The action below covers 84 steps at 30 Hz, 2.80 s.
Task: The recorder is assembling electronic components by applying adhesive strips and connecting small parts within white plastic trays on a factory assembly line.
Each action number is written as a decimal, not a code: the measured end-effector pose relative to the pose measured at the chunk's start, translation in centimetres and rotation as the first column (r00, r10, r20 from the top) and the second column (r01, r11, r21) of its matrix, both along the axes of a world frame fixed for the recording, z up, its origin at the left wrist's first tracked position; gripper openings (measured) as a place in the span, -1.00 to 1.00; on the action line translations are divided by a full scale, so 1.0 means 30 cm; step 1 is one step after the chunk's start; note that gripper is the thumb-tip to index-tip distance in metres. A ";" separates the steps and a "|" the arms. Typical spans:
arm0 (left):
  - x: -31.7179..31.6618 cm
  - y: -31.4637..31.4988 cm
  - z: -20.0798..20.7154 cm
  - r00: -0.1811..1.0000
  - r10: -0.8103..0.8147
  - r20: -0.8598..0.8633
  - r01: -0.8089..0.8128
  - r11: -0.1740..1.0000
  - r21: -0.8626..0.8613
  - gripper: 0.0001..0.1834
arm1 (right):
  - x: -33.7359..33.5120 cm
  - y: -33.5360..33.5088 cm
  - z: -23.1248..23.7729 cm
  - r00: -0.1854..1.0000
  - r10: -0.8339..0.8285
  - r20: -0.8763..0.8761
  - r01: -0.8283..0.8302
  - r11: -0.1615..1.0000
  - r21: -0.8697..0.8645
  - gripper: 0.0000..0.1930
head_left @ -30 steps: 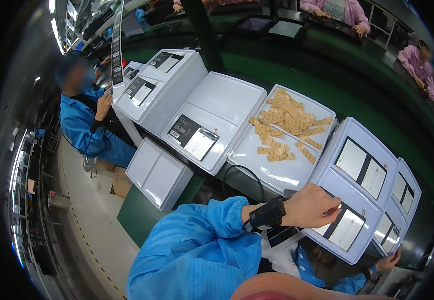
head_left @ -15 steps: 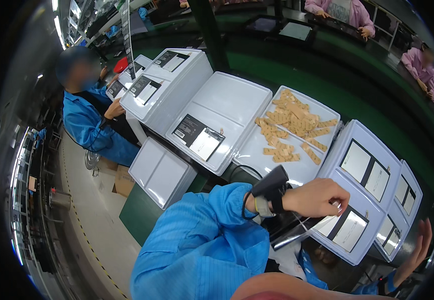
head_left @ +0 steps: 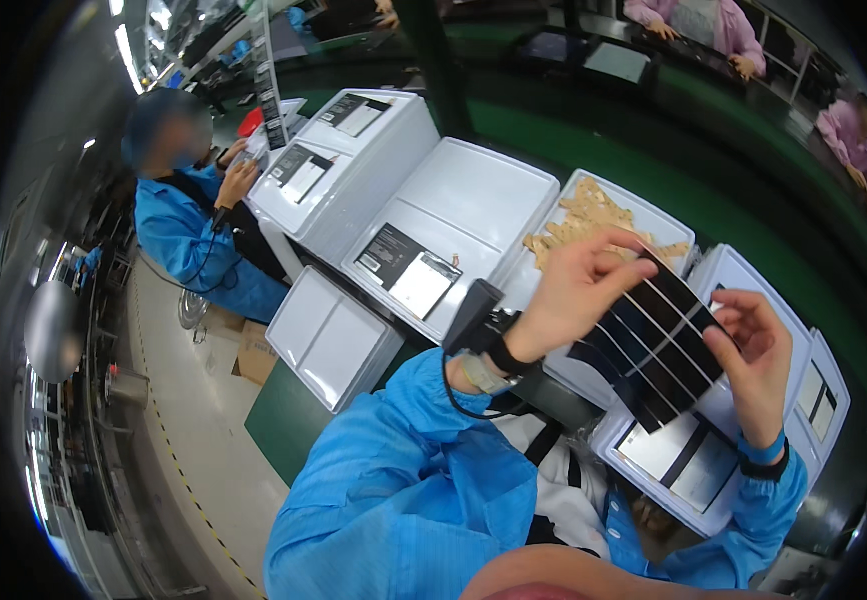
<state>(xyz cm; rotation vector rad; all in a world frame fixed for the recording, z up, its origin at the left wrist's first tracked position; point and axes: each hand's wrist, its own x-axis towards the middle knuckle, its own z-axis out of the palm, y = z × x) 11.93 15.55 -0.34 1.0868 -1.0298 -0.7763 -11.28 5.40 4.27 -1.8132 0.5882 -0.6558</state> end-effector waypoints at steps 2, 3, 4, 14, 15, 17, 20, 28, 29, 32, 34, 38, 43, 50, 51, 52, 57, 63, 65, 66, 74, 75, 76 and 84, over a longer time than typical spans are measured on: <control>0.028 0.011 0.010 1.000 0.019 -0.004 -0.019 0.998 0.065 -0.86 | -0.014 -0.024 -0.028 0.989 -0.142 0.044 0.139 0.989 0.051 -0.69; 0.043 -0.003 -0.020 1.000 0.007 -0.015 -0.007 0.999 0.039 -0.88 | -0.010 -0.026 -0.033 0.980 -0.182 0.073 0.178 0.982 0.062 -0.70; 0.057 0.003 -0.055 1.000 -0.002 -0.028 0.002 1.000 0.020 -0.89 | 0.001 -0.031 -0.035 0.987 -0.150 0.059 0.148 0.988 0.034 -0.71; 0.124 0.029 -0.077 0.969 0.190 0.160 -0.186 0.982 -0.041 -0.89 | 0.038 -0.042 -0.100 0.961 -0.081 0.263 0.050 0.991 0.124 -0.55; 0.117 0.036 -0.074 0.970 0.186 0.154 -0.177 0.982 -0.071 -0.90 | 0.028 -0.039 -0.085 0.967 -0.077 0.245 0.026 0.978 0.205 -0.54; 0.082 0.009 -0.074 0.977 0.183 0.114 -0.172 0.980 -0.095 -0.85 | -0.009 -0.042 -0.092 0.976 -0.077 0.204 0.052 0.991 0.126 -0.53; 0.071 -0.012 -0.075 0.957 0.239 0.166 -0.231 0.971 -0.066 -0.84 | 0.002 -0.050 -0.132 0.967 -0.176 0.183 0.148 0.976 0.158 -0.51; 0.078 -0.008 -0.025 0.975 0.079 0.208 -0.072 0.997 -0.040 -0.69 | 0.046 -0.063 -0.142 0.929 -0.189 0.318 0.207 0.978 -0.024 -0.59; 0.045 -0.018 -0.001 0.983 0.071 0.171 -0.077 0.997 0.027 -0.65 | 0.033 -0.065 -0.141 0.925 -0.215 0.314 0.234 0.972 -0.023 -0.63; 0.108 -0.005 0.012 0.905 0.050 0.421 -0.089 0.993 0.075 -0.82 | 0.016 -0.043 -0.133 0.930 -0.291 0.223 0.306 0.951 -0.034 -0.67; 0.118 -0.025 0.043 0.794 0.075 0.603 -0.155 0.985 0.082 -0.80 | 0.011 -0.034 -0.131 0.929 -0.300 0.215 0.333 0.933 -0.136 -0.67; 0.049 -0.095 0.199 0.376 0.159 0.913 -0.017 0.986 -0.165 -0.63 | 0.015 -0.026 -0.122 0.952 -0.254 0.171 0.285 0.939 -0.192 -0.64; -0.050 -0.127 0.159 0.480 -0.138 0.866 0.074 0.990 0.117 -0.73 | 0.013 -0.024 -0.091 0.974 -0.208 0.090 0.220 0.961 -0.168 -0.59; -0.090 -0.150 0.155 0.201 0.042 0.979 0.093 0.994 -0.061 -0.79 | -0.008 -0.071 -0.072 0.938 -0.191 0.288 0.261 0.937 -0.230 -0.66; -0.099 -0.153 0.159 0.200 0.012 0.980 0.080 0.996 -0.028 -0.72 | -0.018 -0.073 -0.063 0.937 -0.197 0.290 0.274 0.927 -0.255 -0.68; -0.108 -0.157 0.161 0.211 0.005 0.978 0.099 0.995 -0.026 -0.72 | -0.032 -0.072 -0.050 0.935 -0.205 0.290 0.288 0.916 -0.280 -0.70; -0.102 -0.218 0.159 0.378 -0.233 0.896 0.060 0.972 0.228 -0.52 | -0.177 -0.090 0.100 0.879 -0.335 0.338 0.461 0.779 -0.426 -0.70; -0.223 -0.326 0.171 0.333 -0.431 0.839 0.328 0.887 0.325 -0.67 | -0.426 -0.249 -0.048 0.887 -0.450 -0.106 0.427 0.885 -0.184 -0.68; -0.281 -0.368 0.123 0.264 -0.372 0.890 0.364 0.893 0.265 -0.68 | -0.456 -0.280 -0.115 0.870 -0.464 -0.164 0.440 0.883 -0.164 -0.70; -0.307 -0.387 0.103 0.191 -0.300 0.935 0.389 0.897 0.209 -0.69 | -0.457 -0.297 -0.136 0.870 -0.462 -0.172 0.450 0.887 -0.103 -0.71; -0.387 -0.455 -0.034 0.193 -0.107 0.975 0.442 0.897 0.011 -0.74 | -0.462 -0.358 -0.161 0.852 -0.466 -0.240 0.464 0.883 -0.068 -0.70; -0.387 -0.459 -0.036 0.187 -0.097 0.978 0.446 0.895 0.003 -0.72 | -0.460 -0.362 -0.161 0.851 -0.466 -0.240 0.466 0.883 -0.063 -0.70; -0.386 -0.460 -0.037 0.185 -0.103 0.977 0.448 0.894 0.009 -0.72 | -0.458 -0.365 -0.164 0.850 -0.470 -0.238 0.470 0.880 -0.061 -0.70; -0.402 -0.469 -0.015 0.137 -0.163 0.977 0.416 0.905 0.093 -0.56 | -0.453 -0.366 -0.160 0.850 -0.480 -0.220 0.489 0.872 -0.012 -0.70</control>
